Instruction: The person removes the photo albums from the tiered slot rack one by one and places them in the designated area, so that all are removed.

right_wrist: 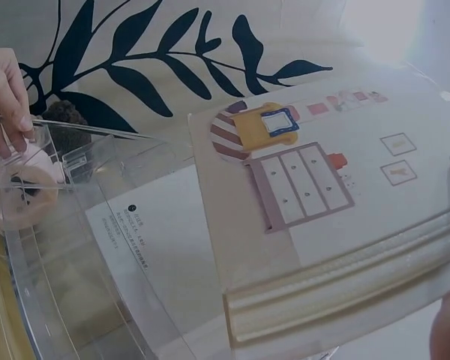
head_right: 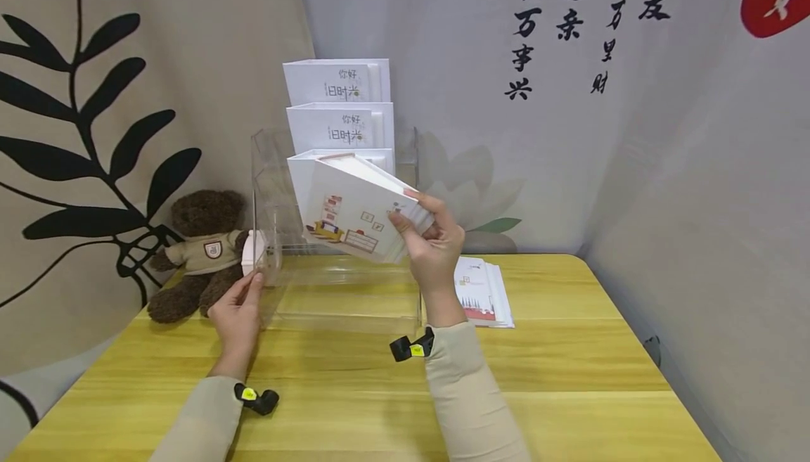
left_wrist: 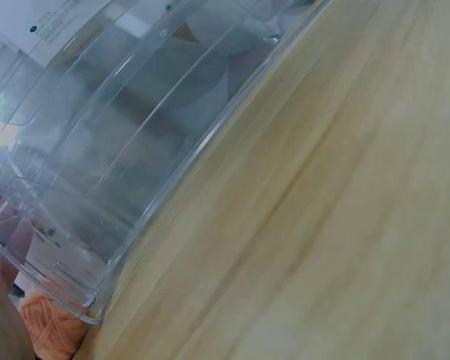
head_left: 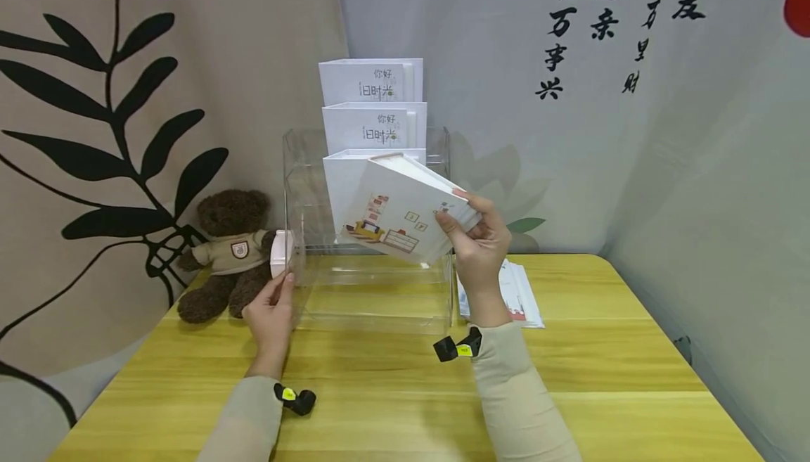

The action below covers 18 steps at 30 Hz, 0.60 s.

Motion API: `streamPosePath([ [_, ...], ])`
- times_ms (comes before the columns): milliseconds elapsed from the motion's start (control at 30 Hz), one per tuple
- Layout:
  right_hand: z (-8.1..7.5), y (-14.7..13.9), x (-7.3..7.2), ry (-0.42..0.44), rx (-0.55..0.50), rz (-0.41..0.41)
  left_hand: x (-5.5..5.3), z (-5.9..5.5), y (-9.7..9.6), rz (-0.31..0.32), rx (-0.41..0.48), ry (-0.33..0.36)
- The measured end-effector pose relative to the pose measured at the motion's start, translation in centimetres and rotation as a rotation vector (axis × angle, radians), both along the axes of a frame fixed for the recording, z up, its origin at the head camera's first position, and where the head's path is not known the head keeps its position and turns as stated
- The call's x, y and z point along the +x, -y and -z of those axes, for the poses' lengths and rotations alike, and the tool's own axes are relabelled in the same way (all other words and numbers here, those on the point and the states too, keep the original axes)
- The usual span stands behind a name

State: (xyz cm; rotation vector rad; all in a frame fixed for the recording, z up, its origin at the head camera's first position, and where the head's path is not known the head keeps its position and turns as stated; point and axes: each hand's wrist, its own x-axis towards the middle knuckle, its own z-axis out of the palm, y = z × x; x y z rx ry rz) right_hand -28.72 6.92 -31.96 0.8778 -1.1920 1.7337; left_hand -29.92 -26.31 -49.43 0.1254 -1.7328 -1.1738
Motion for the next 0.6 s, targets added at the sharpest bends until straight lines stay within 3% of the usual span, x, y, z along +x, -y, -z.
streamPosePath([
  [600,0.13,-0.09,-0.01,0.038,0.027,-0.007,0.05,-0.12,-0.03,0.007,0.003,0.002],
])
